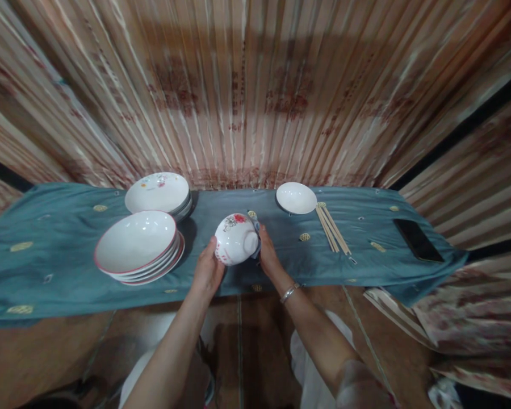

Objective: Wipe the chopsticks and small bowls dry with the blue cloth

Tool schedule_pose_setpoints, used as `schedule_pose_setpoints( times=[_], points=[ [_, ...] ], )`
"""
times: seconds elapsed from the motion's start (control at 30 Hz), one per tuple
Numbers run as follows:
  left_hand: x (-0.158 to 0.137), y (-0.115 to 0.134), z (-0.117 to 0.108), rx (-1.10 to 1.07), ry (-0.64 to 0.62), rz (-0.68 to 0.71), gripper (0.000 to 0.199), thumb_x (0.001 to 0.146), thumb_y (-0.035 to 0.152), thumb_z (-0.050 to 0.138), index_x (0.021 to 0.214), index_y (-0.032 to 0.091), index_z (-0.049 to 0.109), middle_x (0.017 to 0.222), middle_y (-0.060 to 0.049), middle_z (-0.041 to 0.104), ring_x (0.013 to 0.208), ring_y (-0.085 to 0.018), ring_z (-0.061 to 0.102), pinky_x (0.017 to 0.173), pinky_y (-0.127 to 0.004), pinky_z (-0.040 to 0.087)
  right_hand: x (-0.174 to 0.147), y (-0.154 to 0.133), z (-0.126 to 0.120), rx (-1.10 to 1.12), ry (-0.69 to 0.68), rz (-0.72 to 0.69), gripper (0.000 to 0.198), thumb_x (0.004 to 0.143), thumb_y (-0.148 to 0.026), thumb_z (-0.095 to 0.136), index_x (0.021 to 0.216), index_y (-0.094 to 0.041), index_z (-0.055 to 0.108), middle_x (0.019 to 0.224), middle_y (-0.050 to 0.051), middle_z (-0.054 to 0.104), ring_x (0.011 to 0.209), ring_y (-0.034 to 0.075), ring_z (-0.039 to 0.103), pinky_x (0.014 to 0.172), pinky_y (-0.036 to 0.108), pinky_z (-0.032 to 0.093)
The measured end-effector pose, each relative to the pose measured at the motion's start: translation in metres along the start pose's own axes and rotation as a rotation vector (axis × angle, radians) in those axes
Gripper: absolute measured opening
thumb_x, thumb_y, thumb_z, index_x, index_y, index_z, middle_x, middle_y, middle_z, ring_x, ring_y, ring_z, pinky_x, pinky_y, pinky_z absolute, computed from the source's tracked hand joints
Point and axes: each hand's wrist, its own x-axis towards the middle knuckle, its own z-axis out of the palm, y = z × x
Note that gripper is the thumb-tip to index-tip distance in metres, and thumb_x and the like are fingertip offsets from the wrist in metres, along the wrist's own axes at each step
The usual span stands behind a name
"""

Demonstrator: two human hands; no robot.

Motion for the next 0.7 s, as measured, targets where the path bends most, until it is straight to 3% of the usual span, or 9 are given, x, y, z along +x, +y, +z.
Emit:
schedule_pose_setpoints(
  times=[0.1, 0.17, 0.37, 0.53, 0.7],
  points=[
    [0.002, 0.002, 0.000, -0.004, -0.009, -0.065, 0.036, 0.082, 0.035, 0.076, 0.108, 0.011, 0.073, 0.104, -0.015, 0.079, 0.111, -0.030, 0.071, 0.099, -0.042, 0.057, -0.001, -0.001, 0.002, 0.077, 0.039, 0.131, 0.066, 0.099, -0.065, 0.028, 0.143, -0.023, 0.055, 0.145, 0.008, 0.060, 0.135, 0.022, 0.056, 0.113, 0.046, 0.044],
    [0.004, 0.004, 0.001, -0.012, -0.015, -0.113, 0.039, 0.084, 0.036, 0.074, 0.115, 0.013, 0.071, 0.105, -0.015, 0.078, 0.111, -0.031, 0.071, 0.098, -0.044, 0.057, -0.003, -0.003, 0.003, 0.064, 0.022, 0.143, 0.067, 0.099, -0.064, 0.028, 0.145, -0.022, 0.052, 0.148, 0.008, 0.056, 0.138, 0.021, 0.053, 0.116, 0.044, 0.042],
    [0.009, 0.011, 0.010, -0.109, 0.022, -0.220, 0.034, 0.096, 0.033, 0.056, 0.124, 0.017, 0.067, 0.103, -0.010, 0.079, 0.112, -0.029, 0.070, 0.099, -0.046, 0.056, -0.014, -0.011, 0.009, -0.024, -0.015, 0.086, 0.073, 0.098, -0.066, 0.028, 0.150, -0.018, 0.045, 0.155, 0.010, 0.048, 0.145, 0.021, 0.043, 0.123, 0.043, 0.031],
    [0.009, 0.014, 0.018, -0.121, 0.047, -0.229, 0.037, 0.099, 0.033, 0.049, 0.130, 0.018, 0.064, 0.104, -0.010, 0.079, 0.109, -0.029, 0.071, 0.099, -0.048, 0.055, -0.030, -0.024, 0.012, -0.105, -0.034, 0.005, 0.072, 0.099, -0.066, 0.024, 0.155, -0.021, 0.034, 0.160, 0.010, 0.039, 0.150, 0.019, 0.033, 0.127, 0.042, 0.022],
    [0.010, 0.017, 0.023, -0.188, 0.069, -0.242, 0.042, 0.103, 0.030, 0.040, 0.137, 0.017, 0.059, 0.108, -0.011, 0.078, 0.110, -0.027, 0.071, 0.101, -0.046, 0.053, -0.051, -0.033, 0.017, -0.215, -0.041, -0.032, 0.073, 0.101, -0.059, 0.024, 0.159, -0.015, 0.018, 0.168, 0.013, 0.020, 0.156, 0.021, 0.016, 0.128, 0.046, 0.016]
  ],
)
